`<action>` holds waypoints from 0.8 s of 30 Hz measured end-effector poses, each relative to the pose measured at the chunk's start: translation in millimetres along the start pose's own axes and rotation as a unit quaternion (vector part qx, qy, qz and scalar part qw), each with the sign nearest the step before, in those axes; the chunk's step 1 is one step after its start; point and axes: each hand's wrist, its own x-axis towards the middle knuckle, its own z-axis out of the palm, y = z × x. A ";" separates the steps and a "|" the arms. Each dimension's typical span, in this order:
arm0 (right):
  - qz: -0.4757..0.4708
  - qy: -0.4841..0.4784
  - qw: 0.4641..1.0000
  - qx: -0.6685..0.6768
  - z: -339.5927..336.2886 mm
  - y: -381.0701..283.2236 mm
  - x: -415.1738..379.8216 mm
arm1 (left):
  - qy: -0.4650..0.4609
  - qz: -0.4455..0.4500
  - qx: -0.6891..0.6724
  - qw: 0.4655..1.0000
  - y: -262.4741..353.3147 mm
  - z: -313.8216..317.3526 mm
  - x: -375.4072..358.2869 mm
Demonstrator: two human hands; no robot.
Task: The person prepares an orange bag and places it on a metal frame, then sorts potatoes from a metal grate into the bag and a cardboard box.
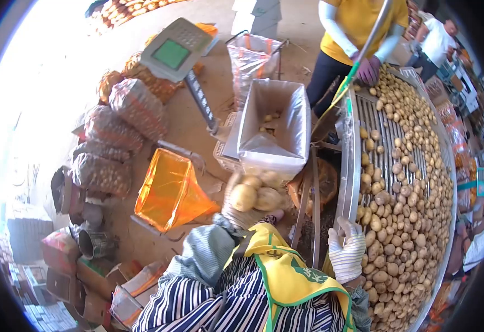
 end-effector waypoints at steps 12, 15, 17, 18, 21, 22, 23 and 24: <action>0.016 -0.092 0.992 -0.085 2.3 13.6 -72.1 | 0.314 0.224 0.187 0.904 285.8 -197.4 -204.8; -0.044 -0.047 0.991 -0.120 2.2 29.9 -77.1 | 0.626 0.376 0.221 0.646 271.3 -190.8 -182.7; -0.033 -0.035 0.986 -0.160 -8.4 15.8 -81.1 | 0.556 0.309 0.261 0.726 259.0 -180.8 -169.8; -0.022 -0.023 0.987 -0.157 -17.2 10.4 -83.7 | 0.434 0.215 0.319 0.815 274.0 -195.9 -163.7; 0.048 0.015 0.987 -0.155 -33.6 38.4 -105.0 | 0.439 0.225 0.418 0.763 204.7 -138.0 -80.6; 0.094 0.023 0.980 -0.174 -37.6 51.1 -114.9 | 0.382 0.221 0.480 0.758 170.2 -113.5 -59.6; 0.116 0.076 0.974 -0.177 -42.4 61.7 -125.9 | 0.295 0.163 0.515 0.788 155.9 -107.9 -36.2; 0.133 0.125 0.967 -0.177 -47.0 68.9 -135.8 | 0.281 0.143 0.523 0.792 122.2 -90.7 -12.3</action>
